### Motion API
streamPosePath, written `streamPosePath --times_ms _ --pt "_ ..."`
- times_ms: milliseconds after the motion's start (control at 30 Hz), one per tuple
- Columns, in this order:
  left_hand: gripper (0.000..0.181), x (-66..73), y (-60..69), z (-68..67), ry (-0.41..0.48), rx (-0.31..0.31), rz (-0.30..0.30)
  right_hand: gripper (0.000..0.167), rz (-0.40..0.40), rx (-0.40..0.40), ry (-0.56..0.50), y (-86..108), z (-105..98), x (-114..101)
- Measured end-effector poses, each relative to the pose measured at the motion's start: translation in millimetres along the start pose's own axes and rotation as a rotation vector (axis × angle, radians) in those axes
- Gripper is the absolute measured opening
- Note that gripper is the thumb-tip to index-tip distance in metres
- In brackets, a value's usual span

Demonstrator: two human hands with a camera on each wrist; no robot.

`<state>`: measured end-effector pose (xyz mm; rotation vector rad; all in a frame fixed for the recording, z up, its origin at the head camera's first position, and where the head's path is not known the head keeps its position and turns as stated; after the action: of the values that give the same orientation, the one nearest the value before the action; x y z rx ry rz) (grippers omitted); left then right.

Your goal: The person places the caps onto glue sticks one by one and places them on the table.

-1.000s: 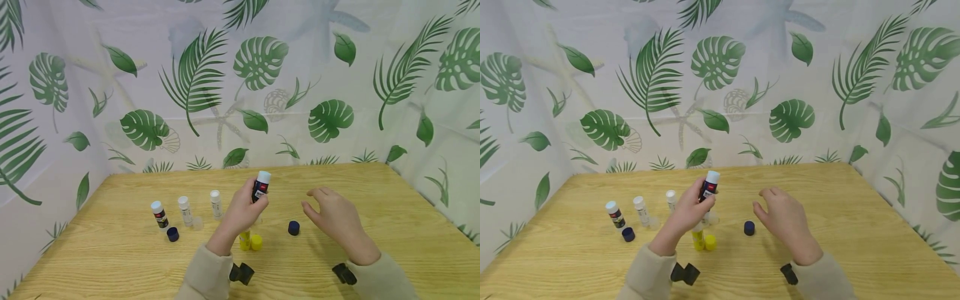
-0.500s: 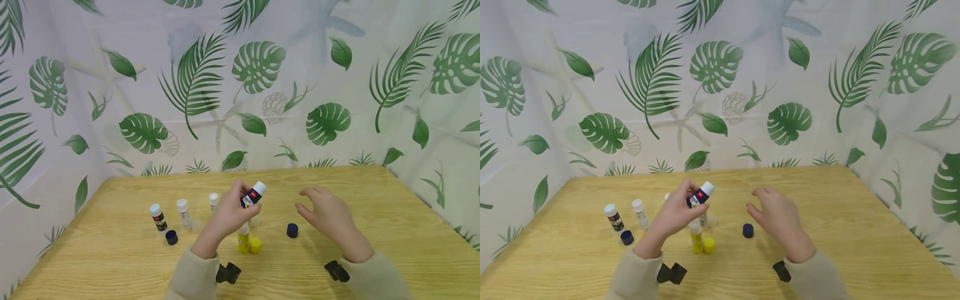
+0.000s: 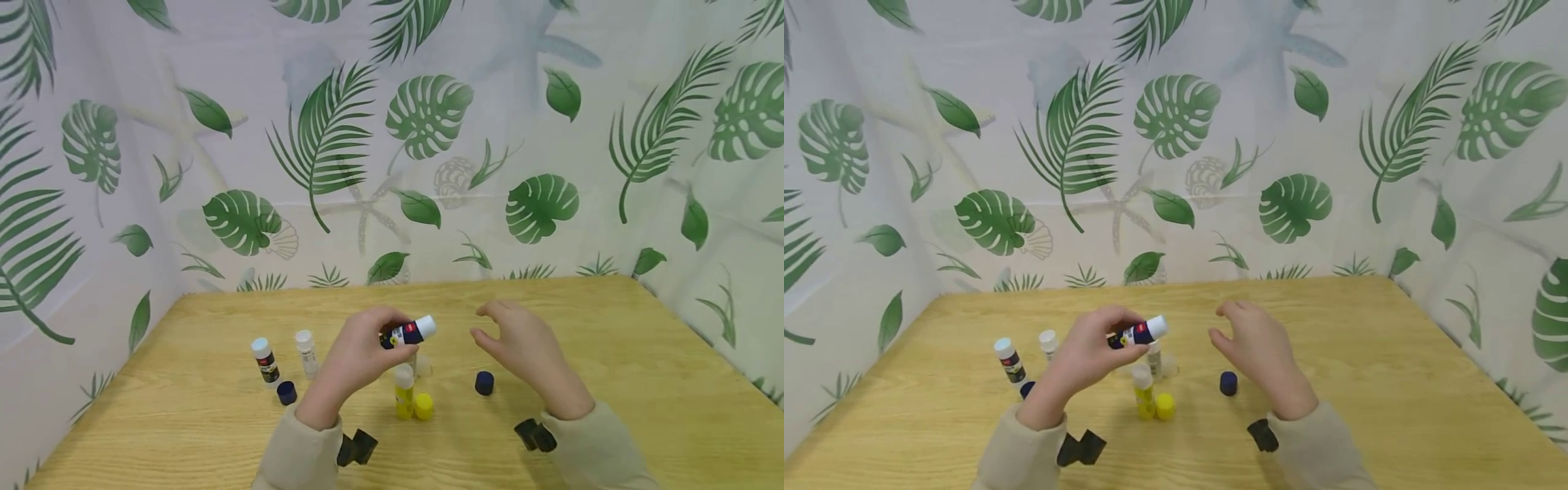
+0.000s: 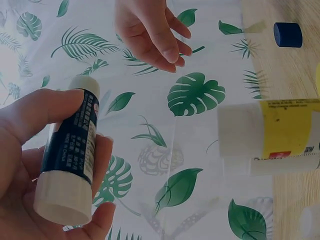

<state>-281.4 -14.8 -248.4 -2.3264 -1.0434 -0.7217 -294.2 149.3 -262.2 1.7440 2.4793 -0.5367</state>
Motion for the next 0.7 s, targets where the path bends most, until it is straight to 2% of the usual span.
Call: streamPosePath --times_ms 200,500,700 --pt "0.025 2.7 2.3 -3.8 -0.046 0.016 0.002 0.028 -0.005 -0.050 -0.010 -3.7 7 1" --pt "0.026 -0.6 5.2 -5.1 -0.086 0.013 -0.015 0.029 -0.023 -0.176 -0.005 -9.3 34 2" --pt "0.027 -5.4 4.1 -3.5 -0.118 0.019 -0.070 0.028 -0.020 -0.294 0.035 -9.3 54 6"
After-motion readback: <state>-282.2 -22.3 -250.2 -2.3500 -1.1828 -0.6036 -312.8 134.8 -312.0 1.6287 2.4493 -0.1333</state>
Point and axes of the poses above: each hand's wrist, its own y-axis away from the middle knuckle, its own z-axis out of the palm, x = y × z, the point moved 10 cm from there along -y, towards the middle knuckle, and after that the axes turned 13 degrees about -x, right-handed, at the moved point
